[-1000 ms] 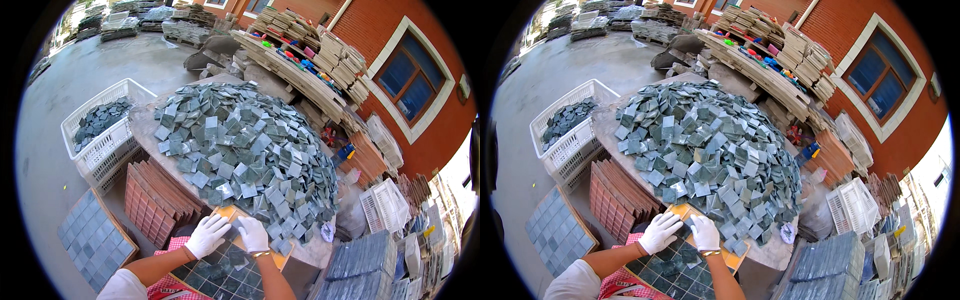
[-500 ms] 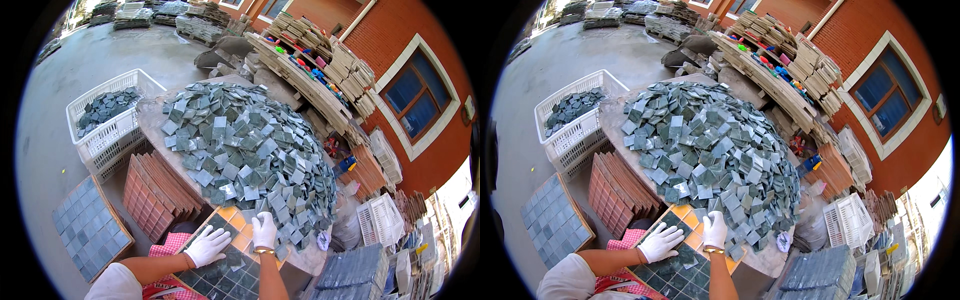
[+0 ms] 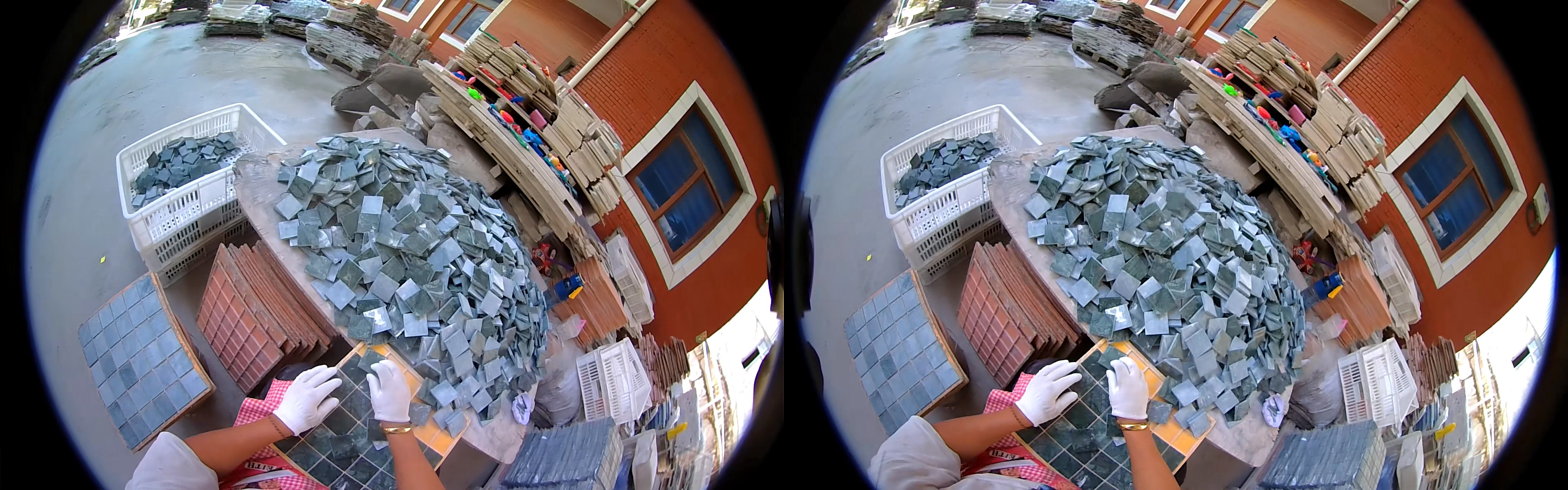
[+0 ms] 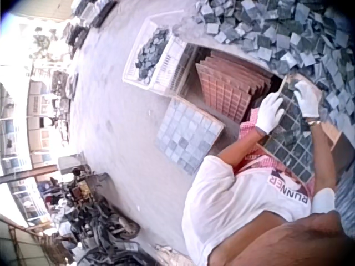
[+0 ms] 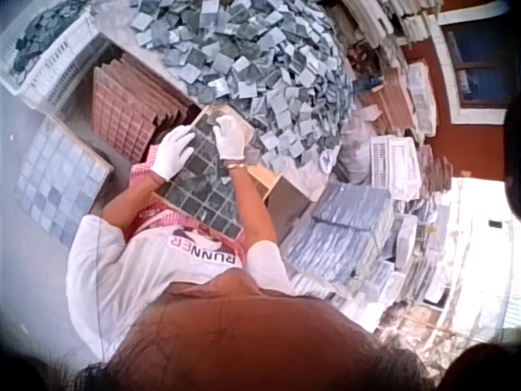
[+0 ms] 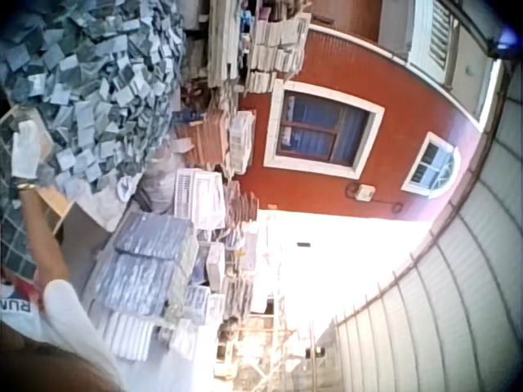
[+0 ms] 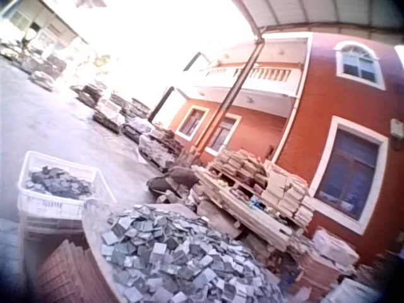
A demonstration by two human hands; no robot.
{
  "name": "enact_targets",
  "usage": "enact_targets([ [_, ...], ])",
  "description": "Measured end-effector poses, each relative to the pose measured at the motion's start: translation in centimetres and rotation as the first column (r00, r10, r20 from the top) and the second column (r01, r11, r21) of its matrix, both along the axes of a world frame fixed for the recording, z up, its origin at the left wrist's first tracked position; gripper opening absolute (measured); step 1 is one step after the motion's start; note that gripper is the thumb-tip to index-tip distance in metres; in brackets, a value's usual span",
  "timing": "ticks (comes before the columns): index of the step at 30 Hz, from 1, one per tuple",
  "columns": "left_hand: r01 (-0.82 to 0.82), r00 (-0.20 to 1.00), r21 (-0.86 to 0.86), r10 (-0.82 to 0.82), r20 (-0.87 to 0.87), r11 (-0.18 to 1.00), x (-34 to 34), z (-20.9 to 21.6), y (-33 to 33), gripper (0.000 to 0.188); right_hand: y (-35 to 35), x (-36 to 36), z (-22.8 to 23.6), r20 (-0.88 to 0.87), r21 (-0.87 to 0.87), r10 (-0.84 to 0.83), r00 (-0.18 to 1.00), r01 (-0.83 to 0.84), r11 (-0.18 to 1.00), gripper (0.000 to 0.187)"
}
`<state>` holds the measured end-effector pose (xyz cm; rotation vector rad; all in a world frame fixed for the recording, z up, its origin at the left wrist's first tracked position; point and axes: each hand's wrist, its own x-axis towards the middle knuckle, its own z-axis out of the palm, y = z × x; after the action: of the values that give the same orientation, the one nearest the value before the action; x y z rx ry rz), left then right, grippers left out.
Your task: The person places small square tiles one by one into a grid on a yellow board, then flips the board to reveal the completed tile sheet. The person repeats this process with a second board.
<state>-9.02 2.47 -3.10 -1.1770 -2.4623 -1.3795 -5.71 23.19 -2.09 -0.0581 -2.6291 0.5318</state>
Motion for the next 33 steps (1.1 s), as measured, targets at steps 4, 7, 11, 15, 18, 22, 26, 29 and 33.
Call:
enact_targets([
  [4, -0.023, 1.0, 0.015, 0.023, -0.001, 1.0, -1.2, 1.3, 0.0, 0.036, -0.7, -1.1, 1.1, 0.053, 0.007, -0.032, 0.998, 0.032, 0.999, 0.022],
  [7, -0.048, 0.997, 0.038, 0.051, -0.065, 0.998, -2.8, 2.1, 1.6, 0.036, -0.6, -1.7, 0.7, 0.046, 0.013, -0.079, 0.996, 0.078, 0.997, 0.025],
  [11, -0.092, 0.99, 0.057, 0.098, -0.1, 0.994, -5.1, 2.1, 3.9, 0.038, -0.8, -2.2, 1.2, 0.094, -0.058, -0.131, 0.987, 0.137, 0.989, 0.022],
  [15, -0.213, 0.956, -0.045, 0.199, -0.213, 0.976, -7.9, 2.5, 6.8, 0.068, -0.5, -2.4, 1.7, 0.17, -0.079, -0.139, 0.975, 0.155, 0.985, 0.02],
  [18, -0.257, 0.957, -0.204, 0.219, -0.193, 0.945, -10.1, 0.9, 8.1, 0.079, -1.7, -2.8, 1.3, 0.117, 0.052, -0.219, 0.969, 0.214, 0.975, 0.023],
  [22, -0.221, 0.952, -0.292, 0.141, -0.272, 0.931, -10.6, 2.4, 8.1, 0.081, -2.3, -3.2, 0.3, 0.129, 0.026, -0.341, 0.931, 0.34, 0.94, 0.022],
  [26, -0.233, 0.95, -0.28, 0.156, -0.27, 0.931, -10.6, 1.7, 7.9, 0.078, 0.3, -3.6, 1.7, 0.17, -0.366, -0.122, 0.978, 0.177, 0.913, 0.021],
  [29, -0.204, 0.949, -0.182, 0.149, -0.278, 0.962, -11.3, 0.2, 7.3, 0.074, 2.1, -1.4, 3.1, 0.206, -0.346, -0.169, 0.964, 0.234, 0.909, 0.021],
  [33, -0.167, 0.967, -0.057, 0.152, -0.205, 0.984, -12.2, -0.4, 6.6, 0.069, 1.7, 4.5, 4.1, 0.313, -0.159, -0.205, 0.927, 0.264, 0.951, 0.034],
])
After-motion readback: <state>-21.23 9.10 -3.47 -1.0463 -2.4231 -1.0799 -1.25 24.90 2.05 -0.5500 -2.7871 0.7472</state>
